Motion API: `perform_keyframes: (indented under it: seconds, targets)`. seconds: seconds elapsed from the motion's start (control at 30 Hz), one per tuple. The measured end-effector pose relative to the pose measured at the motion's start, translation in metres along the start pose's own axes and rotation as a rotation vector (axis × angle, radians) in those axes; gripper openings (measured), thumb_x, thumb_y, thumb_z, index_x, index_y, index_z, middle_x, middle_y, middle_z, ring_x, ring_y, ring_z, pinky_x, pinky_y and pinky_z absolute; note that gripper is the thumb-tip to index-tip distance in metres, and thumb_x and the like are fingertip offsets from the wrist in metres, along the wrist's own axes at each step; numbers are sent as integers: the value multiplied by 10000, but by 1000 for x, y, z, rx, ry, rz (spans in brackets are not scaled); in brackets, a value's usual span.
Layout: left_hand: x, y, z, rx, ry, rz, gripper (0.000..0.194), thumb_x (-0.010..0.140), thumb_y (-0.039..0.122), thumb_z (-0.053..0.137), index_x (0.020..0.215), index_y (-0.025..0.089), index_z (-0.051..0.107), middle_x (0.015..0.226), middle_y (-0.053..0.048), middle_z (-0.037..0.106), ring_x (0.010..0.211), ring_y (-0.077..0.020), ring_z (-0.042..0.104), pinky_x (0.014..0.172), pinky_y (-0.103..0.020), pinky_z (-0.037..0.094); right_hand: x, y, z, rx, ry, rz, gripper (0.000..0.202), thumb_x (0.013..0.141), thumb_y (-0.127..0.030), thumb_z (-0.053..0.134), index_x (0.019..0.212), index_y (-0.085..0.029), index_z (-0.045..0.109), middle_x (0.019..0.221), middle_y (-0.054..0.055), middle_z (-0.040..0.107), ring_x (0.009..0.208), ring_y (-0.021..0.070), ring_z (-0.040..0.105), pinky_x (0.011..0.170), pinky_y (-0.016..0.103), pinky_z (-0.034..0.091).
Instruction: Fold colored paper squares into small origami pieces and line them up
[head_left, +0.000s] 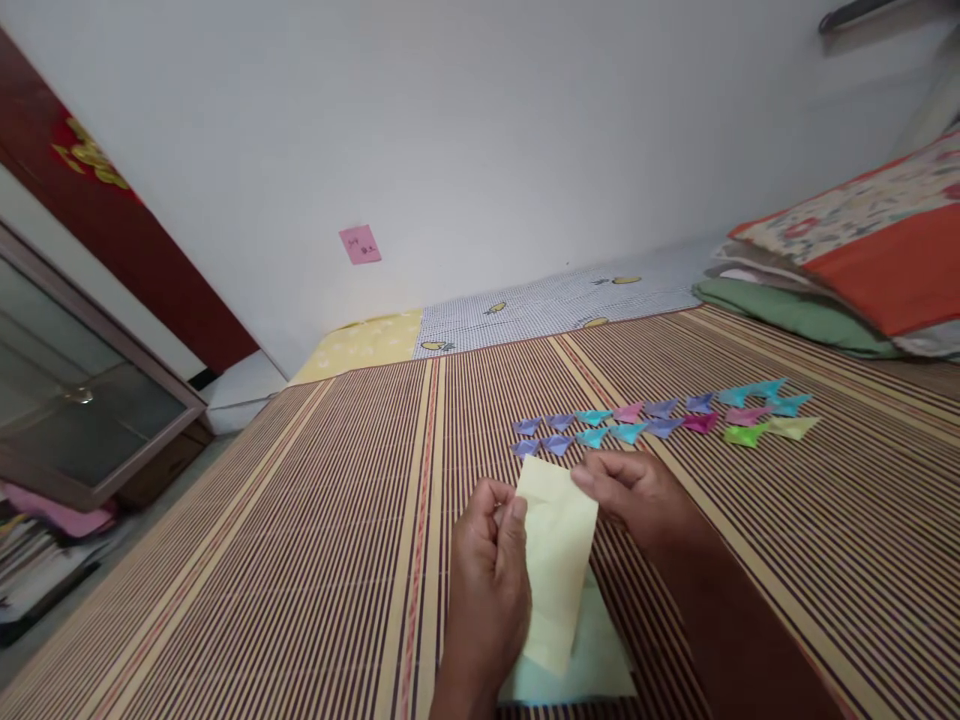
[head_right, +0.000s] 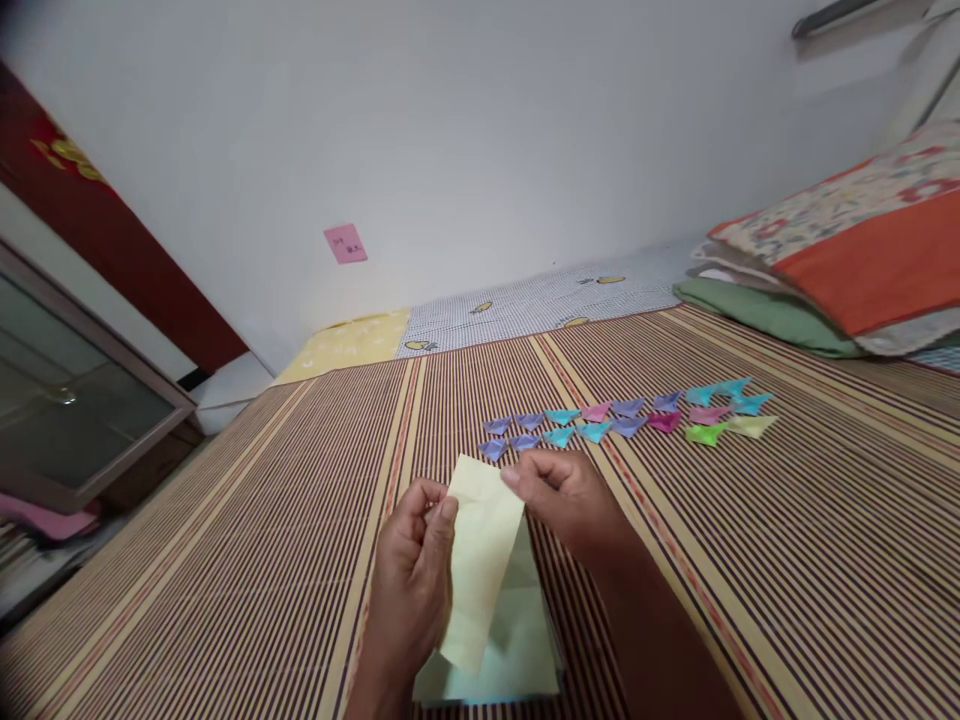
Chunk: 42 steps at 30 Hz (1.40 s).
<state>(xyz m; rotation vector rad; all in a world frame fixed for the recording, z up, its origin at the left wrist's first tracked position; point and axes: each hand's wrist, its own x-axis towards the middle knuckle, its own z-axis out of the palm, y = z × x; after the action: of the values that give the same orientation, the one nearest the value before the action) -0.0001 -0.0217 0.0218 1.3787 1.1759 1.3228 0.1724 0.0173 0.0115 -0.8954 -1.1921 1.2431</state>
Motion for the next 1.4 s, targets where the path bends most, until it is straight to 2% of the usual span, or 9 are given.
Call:
perform_keyframes:
  seconds: [0.13, 0.27, 0.37, 0.47, 0.83, 1.03, 1.1, 1.3, 1.4]
  targets:
    - [5, -3, -7, -35, 63, -27, 340, 977, 518, 563, 836, 212, 518, 646, 53, 461, 547, -111, 432, 494, -196, 350, 6, 6, 4, 108, 74, -84, 492, 888, -594, 657, 626, -205, 510, 544, -71, 403, 489, 89, 338, 471, 222, 301]
    - [7, -4, -11, 16, 184, 13, 345, 963, 541, 567, 858, 213, 545, 650, 45, 503, 547, -126, 460, 493, -211, 368, -3, 10, 27, 40, -403, 126, 322, 741, -466, 801, 816, -165, 713, 685, -2, 638, 620, 136, 562, 577, 246, 455]
    - [7, -2, -12, 47, 206, 47, 335, 966, 530, 564, 851, 216, 545, 650, 41, 506, 551, -130, 465, 498, -216, 369, -11, 13, 42, -1, -490, 177, 283, 797, -359, 749, 1007, -169, 757, 816, 12, 709, 718, 155, 624, 642, 256, 494]
    - [6, -1, -13, 56, 174, 47, 320, 978, 518, 551, 859, 221, 543, 634, 47, 480, 549, -133, 453, 493, -217, 361, -12, 15, 45, 32, -484, 159, 316, 851, -364, 706, 1107, -182, 743, 843, 9, 720, 748, 157, 639, 681, 261, 508]
    - [5, -1, -12, 171, 70, 105, 278, 1034, 410, 477, 830, 223, 503, 652, 48, 461, 553, -129, 402, 514, -235, 314, -1, 5, 7, -133, -170, 67, 441, 881, -453, 679, 572, -186, 514, 509, -69, 406, 478, 78, 319, 470, 226, 258]
    - [6, 5, -19, 359, -72, 153, 302, 1050, 338, 437, 775, 220, 473, 662, 47, 449, 602, -134, 449, 572, -244, 329, 3, -3, 0, -235, 53, -81, 253, 867, -434, 703, 923, -188, 709, 779, 16, 670, 711, 160, 611, 649, 270, 476]
    - [5, 5, -19, 415, -113, 163, 286, 1050, 314, 428, 782, 221, 466, 674, 45, 467, 606, -135, 458, 579, -250, 324, 1, -6, 2, -310, 15, -42, 288, 812, -407, 759, 995, -185, 735, 816, 29, 701, 730, 175, 628, 652, 279, 486]
    - [3, 6, -13, 507, -276, 162, 235, 1036, 279, 450, 811, 217, 481, 692, 43, 483, 629, -137, 471, 610, -268, 305, -6, -13, 4, -266, -237, 46, 264, 841, -389, 720, 701, -172, 663, 603, -28, 565, 557, 113, 506, 503, 215, 378]
    - [7, 3, -17, 348, -231, 72, 257, 1009, 330, 529, 785, 205, 532, 673, 37, 495, 618, -133, 469, 585, -255, 318, -6, -13, 1, -273, -145, -23, 287, 869, -373, 690, 670, -178, 619, 583, -39, 516, 539, 104, 458, 481, 206, 348]
